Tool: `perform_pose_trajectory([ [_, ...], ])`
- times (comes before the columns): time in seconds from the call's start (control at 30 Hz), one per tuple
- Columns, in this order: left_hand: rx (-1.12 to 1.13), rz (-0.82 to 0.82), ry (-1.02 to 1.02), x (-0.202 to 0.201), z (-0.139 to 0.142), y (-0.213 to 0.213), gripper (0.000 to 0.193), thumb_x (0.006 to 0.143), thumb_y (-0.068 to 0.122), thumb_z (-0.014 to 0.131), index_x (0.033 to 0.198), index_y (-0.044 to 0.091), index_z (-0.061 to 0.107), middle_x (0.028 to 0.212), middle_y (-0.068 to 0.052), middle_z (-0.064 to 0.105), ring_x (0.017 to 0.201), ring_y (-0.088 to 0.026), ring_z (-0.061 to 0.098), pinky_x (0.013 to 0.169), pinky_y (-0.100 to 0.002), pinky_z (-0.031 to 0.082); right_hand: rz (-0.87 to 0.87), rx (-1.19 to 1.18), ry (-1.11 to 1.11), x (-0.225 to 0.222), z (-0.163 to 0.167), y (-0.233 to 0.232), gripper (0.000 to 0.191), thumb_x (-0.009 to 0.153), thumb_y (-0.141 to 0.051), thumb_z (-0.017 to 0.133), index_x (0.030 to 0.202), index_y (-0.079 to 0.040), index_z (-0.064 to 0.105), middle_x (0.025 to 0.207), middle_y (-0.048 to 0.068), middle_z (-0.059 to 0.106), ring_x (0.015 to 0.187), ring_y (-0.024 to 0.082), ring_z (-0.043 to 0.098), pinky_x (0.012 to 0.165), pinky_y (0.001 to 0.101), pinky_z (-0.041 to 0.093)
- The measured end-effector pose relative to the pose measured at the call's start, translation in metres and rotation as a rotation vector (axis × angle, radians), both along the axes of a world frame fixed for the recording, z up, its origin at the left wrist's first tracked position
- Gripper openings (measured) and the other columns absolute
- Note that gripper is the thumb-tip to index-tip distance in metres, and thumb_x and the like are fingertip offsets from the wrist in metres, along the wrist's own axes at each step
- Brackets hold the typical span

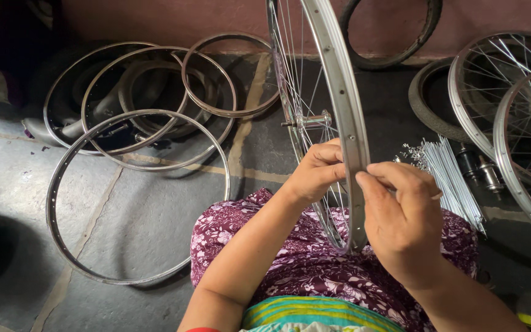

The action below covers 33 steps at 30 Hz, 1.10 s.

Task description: The person laces a bicycle wheel by inserting spokes from a hub into a rim, then securing each spoke with a nipple. The person repeats this process for multiple spokes around the wheel.

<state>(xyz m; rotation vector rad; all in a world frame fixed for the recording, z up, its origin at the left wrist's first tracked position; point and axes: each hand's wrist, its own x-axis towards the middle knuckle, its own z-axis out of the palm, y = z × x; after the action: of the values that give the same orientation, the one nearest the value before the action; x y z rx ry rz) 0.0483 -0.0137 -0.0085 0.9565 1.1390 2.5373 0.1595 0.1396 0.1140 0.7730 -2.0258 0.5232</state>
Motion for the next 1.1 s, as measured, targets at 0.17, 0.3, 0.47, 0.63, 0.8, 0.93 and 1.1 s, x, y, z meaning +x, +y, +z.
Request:
perform_pose_trajectory([
  [0.17, 0.040, 0.011, 0.055, -0.002, -0.002, 0.004, 0.013, 0.098, 0.011, 0.077, 0.106, 0.001, 0.077, 0.111, -0.004, 0.067, 0.105, -0.014, 0.065, 0.100, -0.031, 0.052, -0.056, 0.097, 0.101, -0.003, -0.002, -0.005, 0.021, 0.092, 0.012, 0.081, 0.111, 0.006, 0.073, 0.116, 0.010, 0.063, 0.106, 0.025, 0.065, 0.089, 0.0363, 0.057],
  [0.3, 0.006, 0.038, 0.015, 0.001, -0.002, 0.003, 0.013, 0.099, 0.012, 0.077, 0.106, 0.001, 0.077, 0.113, -0.004, 0.067, 0.104, -0.015, 0.065, 0.096, -0.032, 0.053, -0.010, -0.014, 0.061, -0.001, -0.004, -0.004, 0.019, 0.090, 0.010, 0.081, 0.107, 0.005, 0.072, 0.114, 0.012, 0.064, 0.104, 0.027, 0.066, 0.089, 0.0383, 0.056],
  [0.47, 0.014, 0.038, 0.027, 0.001, -0.002, 0.004, 0.016, 0.098, 0.013, 0.078, 0.106, 0.000, 0.077, 0.108, -0.004, 0.067, 0.105, -0.016, 0.065, 0.095, -0.031, 0.054, 0.016, 0.045, 0.086, -0.003, -0.008, -0.004, 0.022, 0.089, 0.011, 0.081, 0.109, 0.008, 0.073, 0.113, 0.012, 0.064, 0.103, 0.027, 0.068, 0.088, 0.0348, 0.058],
  [0.63, -0.068, -0.020, 0.010, -0.005, 0.000, -0.004, 0.016, 0.097, 0.014, 0.080, 0.103, 0.000, 0.077, 0.109, -0.004, 0.066, 0.102, -0.016, 0.066, 0.091, -0.031, 0.056, -0.023, 0.113, 0.102, 0.000, -0.008, -0.003, 0.021, 0.087, 0.012, 0.081, 0.105, 0.007, 0.073, 0.114, 0.013, 0.063, 0.102, 0.028, 0.066, 0.083, 0.0352, 0.055],
  [0.8, -0.082, -0.094, 0.059, -0.008, 0.004, -0.009, 0.021, 0.091, 0.013, 0.082, 0.107, 0.001, 0.076, 0.113, -0.003, 0.066, 0.103, -0.016, 0.066, 0.092, -0.031, 0.055, -0.007, 0.090, 0.127, -0.002, -0.011, -0.004, 0.020, 0.089, 0.012, 0.080, 0.105, 0.006, 0.071, 0.116, 0.014, 0.062, 0.106, 0.029, 0.066, 0.088, 0.0357, 0.056],
  [0.93, -0.061, -0.057, 0.014, -0.003, 0.004, -0.005, 0.020, 0.095, 0.016, 0.081, 0.107, 0.001, 0.076, 0.113, -0.002, 0.064, 0.103, -0.015, 0.066, 0.091, -0.031, 0.055, -0.008, 0.052, 0.120, -0.004, -0.024, 0.001, 0.024, 0.087, 0.012, 0.077, 0.110, 0.006, 0.072, 0.116, 0.014, 0.061, 0.106, 0.029, 0.065, 0.087, 0.0368, 0.056],
  [1.1, -0.124, 0.010, 0.050, 0.001, 0.002, -0.008, 0.021, 0.102, 0.020, 0.076, 0.107, 0.000, 0.075, 0.107, -0.002, 0.064, 0.101, -0.013, 0.064, 0.091, -0.029, 0.053, 0.075, -0.150, 0.045, -0.006, -0.055, 0.002, 0.033, 0.090, 0.011, 0.071, 0.122, 0.006, 0.066, 0.124, 0.018, 0.056, 0.108, 0.029, 0.063, 0.089, 0.0332, 0.057],
])
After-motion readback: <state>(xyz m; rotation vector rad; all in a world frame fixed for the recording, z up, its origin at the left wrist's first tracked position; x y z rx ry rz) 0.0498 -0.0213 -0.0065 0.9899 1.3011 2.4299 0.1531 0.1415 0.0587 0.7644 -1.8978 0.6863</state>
